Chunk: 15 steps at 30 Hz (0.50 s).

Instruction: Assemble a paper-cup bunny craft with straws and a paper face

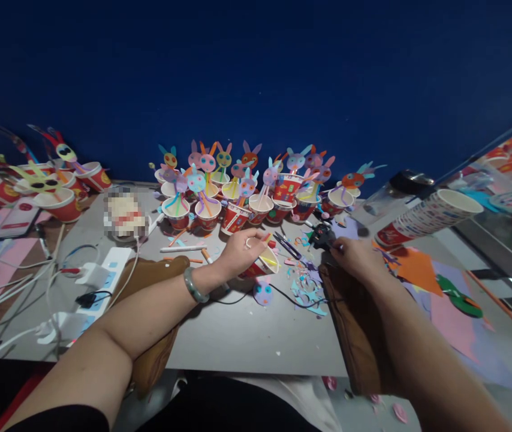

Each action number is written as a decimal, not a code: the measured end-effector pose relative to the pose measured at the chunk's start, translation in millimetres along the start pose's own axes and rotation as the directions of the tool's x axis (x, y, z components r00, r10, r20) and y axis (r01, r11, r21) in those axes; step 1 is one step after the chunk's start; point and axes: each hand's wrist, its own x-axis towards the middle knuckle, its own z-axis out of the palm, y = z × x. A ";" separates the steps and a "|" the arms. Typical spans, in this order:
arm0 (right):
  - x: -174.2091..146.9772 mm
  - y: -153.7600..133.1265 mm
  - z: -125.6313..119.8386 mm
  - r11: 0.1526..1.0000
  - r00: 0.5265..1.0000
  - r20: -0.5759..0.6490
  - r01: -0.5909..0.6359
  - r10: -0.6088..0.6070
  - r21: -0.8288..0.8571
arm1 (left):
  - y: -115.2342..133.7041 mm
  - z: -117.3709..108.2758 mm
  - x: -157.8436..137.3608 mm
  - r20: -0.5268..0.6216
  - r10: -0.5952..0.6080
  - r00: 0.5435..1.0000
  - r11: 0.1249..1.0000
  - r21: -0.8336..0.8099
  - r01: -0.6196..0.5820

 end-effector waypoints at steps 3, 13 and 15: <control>8.3 -0.9 1.5 0.998 0.999 -0.020 -0.038 0.036 -0.057 | 2.4 0.3 -0.5 0.001 -0.019 1.000 1.000 -0.021 0.019; 20.4 -4.0 8.2 0.998 0.998 -0.057 -0.043 0.040 -0.054 | 2.9 -0.6 0.8 0.017 -0.090 0.996 0.991 -0.100 0.091; 14.3 0.5 4.3 0.999 0.997 -0.077 -0.029 0.030 0.014 | 4.6 -0.7 1.0 0.022 -0.129 0.991 0.982 -0.139 0.131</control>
